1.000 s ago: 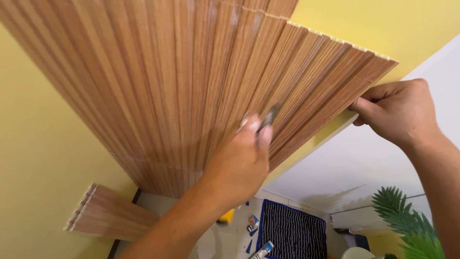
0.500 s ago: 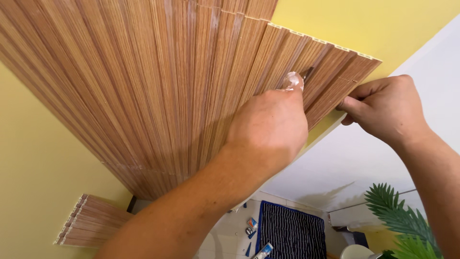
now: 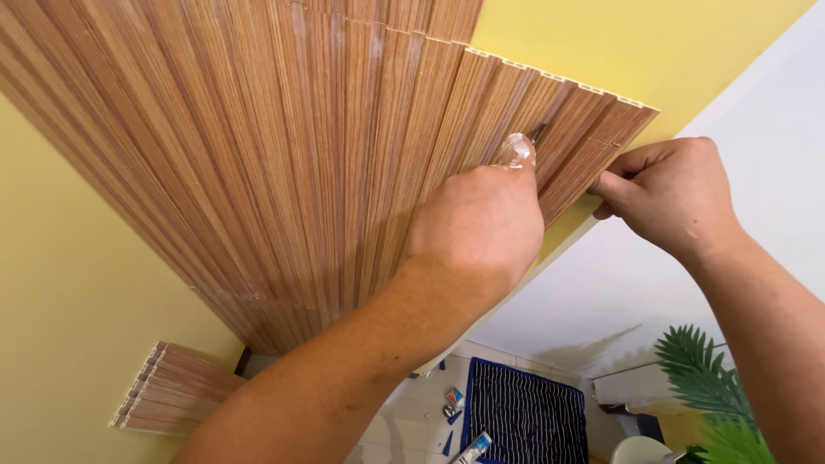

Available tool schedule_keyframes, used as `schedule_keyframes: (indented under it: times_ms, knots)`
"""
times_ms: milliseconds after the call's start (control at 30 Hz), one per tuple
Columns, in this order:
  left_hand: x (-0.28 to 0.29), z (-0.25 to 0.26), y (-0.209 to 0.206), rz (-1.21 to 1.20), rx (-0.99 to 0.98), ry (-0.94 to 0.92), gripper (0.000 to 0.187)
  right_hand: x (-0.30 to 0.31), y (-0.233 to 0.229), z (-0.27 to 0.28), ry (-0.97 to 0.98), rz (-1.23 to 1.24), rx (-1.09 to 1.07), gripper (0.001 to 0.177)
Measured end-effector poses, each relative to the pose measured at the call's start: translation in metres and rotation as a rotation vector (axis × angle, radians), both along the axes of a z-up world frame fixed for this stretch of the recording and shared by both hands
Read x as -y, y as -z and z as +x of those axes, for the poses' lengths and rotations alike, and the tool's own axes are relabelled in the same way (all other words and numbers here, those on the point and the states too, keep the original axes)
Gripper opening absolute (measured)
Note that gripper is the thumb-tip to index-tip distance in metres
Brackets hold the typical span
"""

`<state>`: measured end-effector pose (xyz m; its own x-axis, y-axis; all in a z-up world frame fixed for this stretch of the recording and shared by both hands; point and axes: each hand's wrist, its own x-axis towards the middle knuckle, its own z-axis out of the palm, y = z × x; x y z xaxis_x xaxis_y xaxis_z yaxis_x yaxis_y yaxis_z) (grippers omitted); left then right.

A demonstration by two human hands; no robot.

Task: The person installs a wood-grain wall panel on a yellow wall, using a utility knife to trim the panel edge for a precise fit. The person holds the panel in place with one hand while cutting with the other, then removes the trimmed strip.

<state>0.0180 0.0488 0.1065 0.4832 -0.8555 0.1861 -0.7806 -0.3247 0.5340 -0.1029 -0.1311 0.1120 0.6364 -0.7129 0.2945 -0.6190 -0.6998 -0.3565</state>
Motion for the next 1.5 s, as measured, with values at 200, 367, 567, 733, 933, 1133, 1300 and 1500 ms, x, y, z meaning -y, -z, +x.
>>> schedule_keyframes:
  times_ms: [200, 367, 567, 733, 933, 1133, 1300, 1500]
  knots:
    - [0.001, -0.006, -0.007, 0.0, 0.0, -0.027, 0.048, -0.007, 0.002, 0.0, -0.017, 0.06, 0.062, 0.021]
    - [0.002, -0.008, -0.008, 0.031, -0.014, -0.037, 0.047, -0.008, 0.0, 0.001, -0.01, 0.052, 0.052, 0.022]
    - [0.002, -0.009, 0.0, -0.023, 0.008, -0.069, 0.047, -0.008, 0.003, 0.001, -0.026, 0.085, 0.102, 0.021]
    - [0.003, -0.009, -0.001, -0.007, 0.028, -0.074, 0.053, -0.009, 0.002, 0.002, -0.024, 0.103, 0.094, 0.021]
    - [0.002, -0.011, -0.003, -0.013, 0.012, -0.076, 0.05, -0.009, -0.001, 0.002, -0.036, 0.083, 0.07, 0.022]
    - [0.001, -0.012, -0.002, -0.009, -0.018, -0.083, 0.046, -0.011, -0.002, 0.003, -0.04, 0.093, 0.064, 0.025]
    - [0.002, -0.012, -0.001, 0.002, -0.03, -0.085, 0.046, -0.012, -0.003, 0.002, -0.027, 0.092, 0.056, 0.023]
    - [0.003, -0.013, 0.001, -0.021, 0.011, -0.088, 0.049, -0.011, -0.003, 0.002, -0.037, 0.086, 0.061, 0.023]
